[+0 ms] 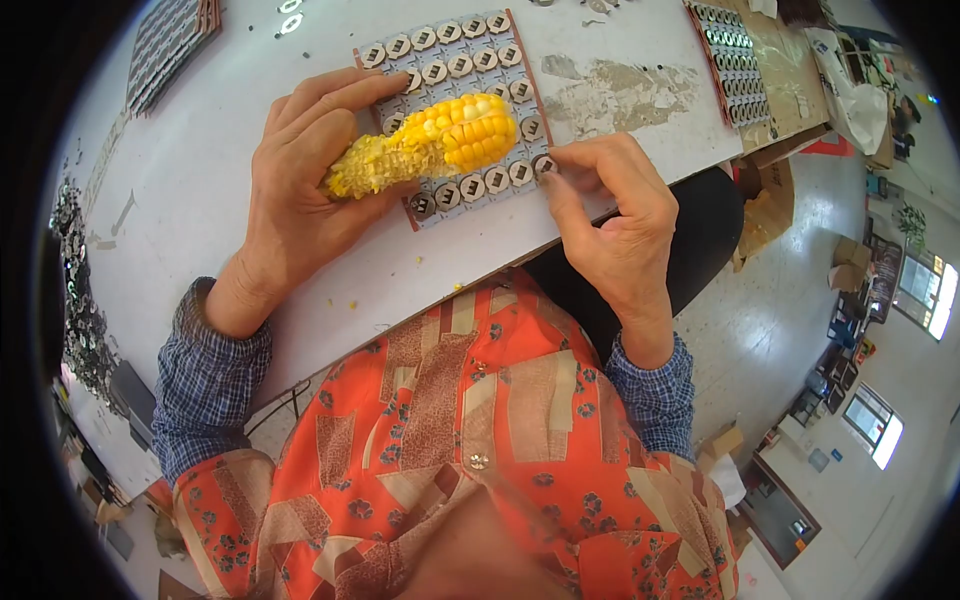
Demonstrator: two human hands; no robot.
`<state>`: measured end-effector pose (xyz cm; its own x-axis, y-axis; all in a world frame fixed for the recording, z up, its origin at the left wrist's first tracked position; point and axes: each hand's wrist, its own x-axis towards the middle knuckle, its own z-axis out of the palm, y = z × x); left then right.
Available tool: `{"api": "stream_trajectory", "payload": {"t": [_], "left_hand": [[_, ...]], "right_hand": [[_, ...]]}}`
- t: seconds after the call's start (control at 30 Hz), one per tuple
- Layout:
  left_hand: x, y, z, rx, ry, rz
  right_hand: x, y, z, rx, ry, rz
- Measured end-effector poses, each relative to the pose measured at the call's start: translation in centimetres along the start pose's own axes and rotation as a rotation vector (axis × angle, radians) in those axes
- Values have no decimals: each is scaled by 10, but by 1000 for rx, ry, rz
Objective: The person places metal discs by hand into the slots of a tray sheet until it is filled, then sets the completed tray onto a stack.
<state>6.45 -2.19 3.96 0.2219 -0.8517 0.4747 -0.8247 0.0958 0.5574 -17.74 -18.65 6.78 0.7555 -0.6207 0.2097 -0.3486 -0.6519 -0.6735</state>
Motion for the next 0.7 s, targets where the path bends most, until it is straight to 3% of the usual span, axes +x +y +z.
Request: {"api": "stream_trajectory", "payload": {"t": [0.23, 0.33, 0.5, 0.6, 0.7], "left_hand": [[0, 0, 0, 12, -10, 10], [1, 2, 2, 29, -27, 21], [2, -1, 3, -22, -11, 55], [0, -8, 4, -211, 68, 4], [-3, -6, 8, -594, 168, -291]], "right_hand": [[3, 3, 0, -18, -28, -96], [5, 14, -4, -62, -48, -257], [-1, 12, -7, -65, -24, -160], [3, -1, 5, -116, 108, -87], [8, -27, 22, -317, 159, -98]]}}
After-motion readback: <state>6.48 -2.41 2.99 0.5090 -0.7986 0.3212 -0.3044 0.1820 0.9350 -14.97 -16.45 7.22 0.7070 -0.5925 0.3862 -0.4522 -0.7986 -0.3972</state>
